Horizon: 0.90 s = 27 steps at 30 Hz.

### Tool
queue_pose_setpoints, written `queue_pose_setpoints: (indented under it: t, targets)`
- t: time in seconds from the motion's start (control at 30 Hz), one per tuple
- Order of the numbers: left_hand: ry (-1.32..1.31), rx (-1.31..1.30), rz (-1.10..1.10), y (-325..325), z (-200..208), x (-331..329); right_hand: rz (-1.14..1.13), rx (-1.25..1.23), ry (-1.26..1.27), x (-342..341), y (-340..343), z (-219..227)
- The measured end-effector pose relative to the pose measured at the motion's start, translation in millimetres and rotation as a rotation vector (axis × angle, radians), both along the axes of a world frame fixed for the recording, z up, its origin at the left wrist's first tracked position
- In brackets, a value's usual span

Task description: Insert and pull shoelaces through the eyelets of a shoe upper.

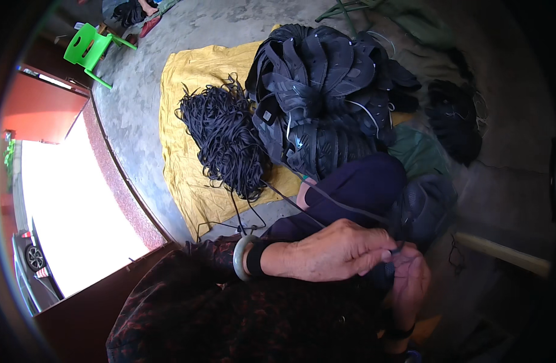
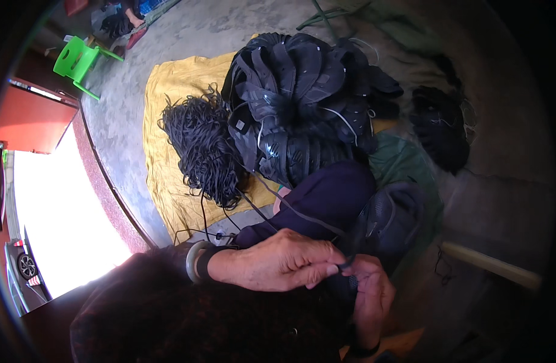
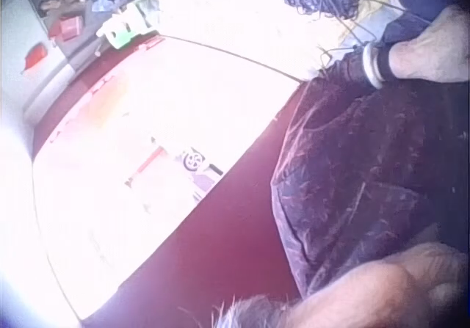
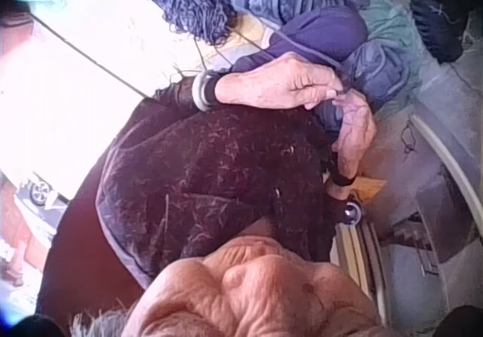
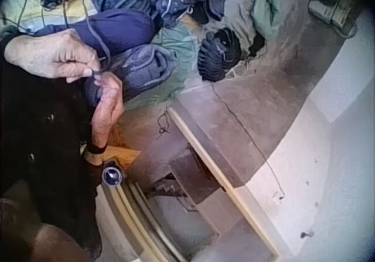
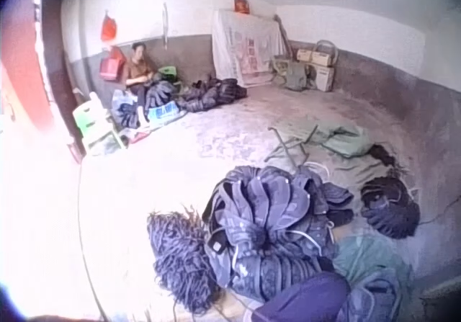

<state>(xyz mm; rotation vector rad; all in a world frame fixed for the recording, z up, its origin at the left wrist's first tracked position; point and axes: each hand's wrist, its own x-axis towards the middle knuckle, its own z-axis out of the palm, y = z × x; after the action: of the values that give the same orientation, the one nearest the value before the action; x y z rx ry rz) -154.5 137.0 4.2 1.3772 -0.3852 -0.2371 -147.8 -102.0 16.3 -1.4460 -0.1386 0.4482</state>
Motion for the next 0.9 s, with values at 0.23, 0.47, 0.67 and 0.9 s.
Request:
queue_pose_setpoints:
  t: [0.23,0.47,0.67,0.9]
  targets:
    - [-0.435,0.077,-0.057,-56,0,-12,0.01,0.192,0.309,-16,-3,15]
    - [-0.089,0.105,-0.308,-54,-6,-17,-0.059,0.889,0.356,7,-50,16]
    - [-0.045,0.255,-0.322,-31,-22,-18,-0.276,0.846,0.184,53,-184,33]
    - [0.127,0.498,-0.356,16,-26,-8,-0.793,0.431,0.058,71,-323,30]
